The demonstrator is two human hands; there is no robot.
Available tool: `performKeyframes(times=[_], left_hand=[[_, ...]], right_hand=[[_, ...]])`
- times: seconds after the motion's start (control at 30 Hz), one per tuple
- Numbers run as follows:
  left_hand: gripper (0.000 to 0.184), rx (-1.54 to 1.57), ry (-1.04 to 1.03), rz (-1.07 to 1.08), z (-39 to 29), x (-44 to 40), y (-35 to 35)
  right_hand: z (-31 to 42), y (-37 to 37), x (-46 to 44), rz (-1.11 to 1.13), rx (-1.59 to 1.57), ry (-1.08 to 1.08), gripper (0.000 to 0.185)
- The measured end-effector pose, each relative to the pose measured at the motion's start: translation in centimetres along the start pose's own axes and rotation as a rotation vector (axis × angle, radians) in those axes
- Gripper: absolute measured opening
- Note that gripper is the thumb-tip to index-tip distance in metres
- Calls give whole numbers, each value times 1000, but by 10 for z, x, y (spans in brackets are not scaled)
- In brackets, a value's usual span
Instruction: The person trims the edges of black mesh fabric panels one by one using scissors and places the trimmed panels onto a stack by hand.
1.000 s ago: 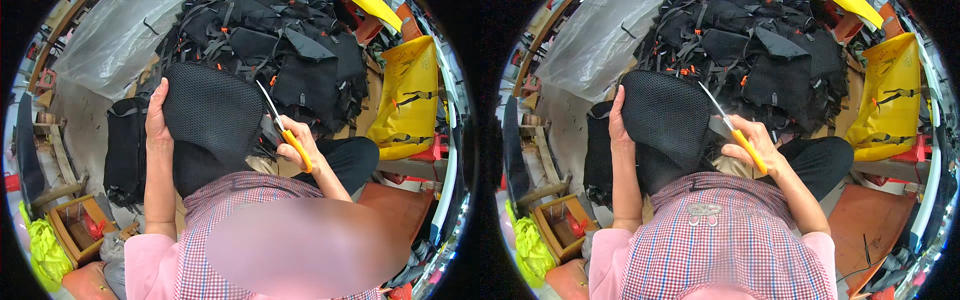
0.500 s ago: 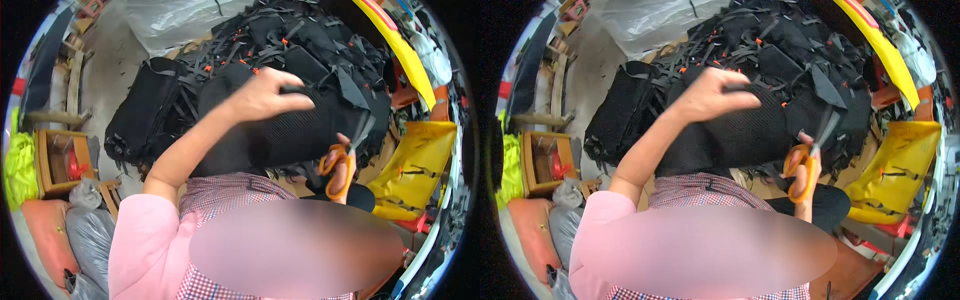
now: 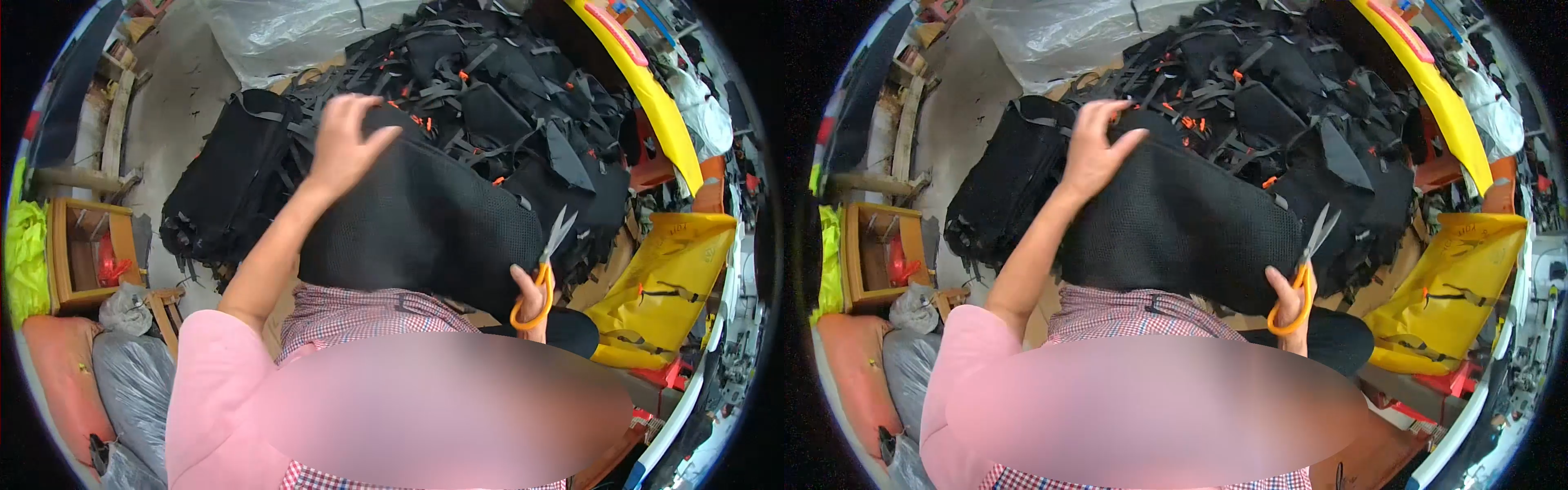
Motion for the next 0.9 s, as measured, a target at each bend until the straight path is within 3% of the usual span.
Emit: performKeyframes(times=[0.07,0.13,0.2,0.23,0.33,0.4,0.43,0.47,0.53,0.57,0.6,0.67,0.73,0.77,0.87,0.9], left_hand=[[48,99,651,361,93,43,3],[56,474,1275,496,94,97,15],[59,979,1131,620,101,143,10],[51,732,885,686,113,145,14],[72,1148,840,358,92,112,38],[48,1016,757,64,69,72,82],[48,972,689,-7,62,56,108],[48,925,620,-75,60,42,136],[48,683,561,-344,74,26,194],[50,636,536,-365,72,20,227],[51,589,510,-385,71,15,259],[52,541,534,-577,78,16,304],[50,467,514,-652,105,33,337],[51,411,554,-680,120,44,345],[53,256,665,-746,177,89,337],[62,197,732,-749,191,103,323]], right_hand=[[-25,1,12,-29,-36,-74,47],[-49,1,22,-33,-113,-128,49],[-49,2,21,-83,-51,-211,51],[-39,1,14,-71,-45,-199,52],[-1,-1,-24,-163,158,0,60],[44,-27,-59,-138,194,228,60],[60,-41,-81,-24,90,266,62],[80,-62,-103,22,142,452,49],[129,-122,-139,132,514,1131,35],[150,-150,-156,128,619,1469,31],[173,-182,-162,14,698,1606,28],[207,-242,-169,261,-93,486,25],[221,-264,-157,277,297,958,33],[214,-272,-154,302,148,775,38],[193,-266,-127,363,238,670,39],[179,-258,-121,380,229,647,39]])
Point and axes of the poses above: each hand's wrist, its own x-axis away from the middle knuckle, its own y-axis out of the back of the hand, z = x × y, the point moved 3 cm from there along -x, towards the middle knuckle, and after that the axes turned 1 degree about x, right-handed, at the moved point
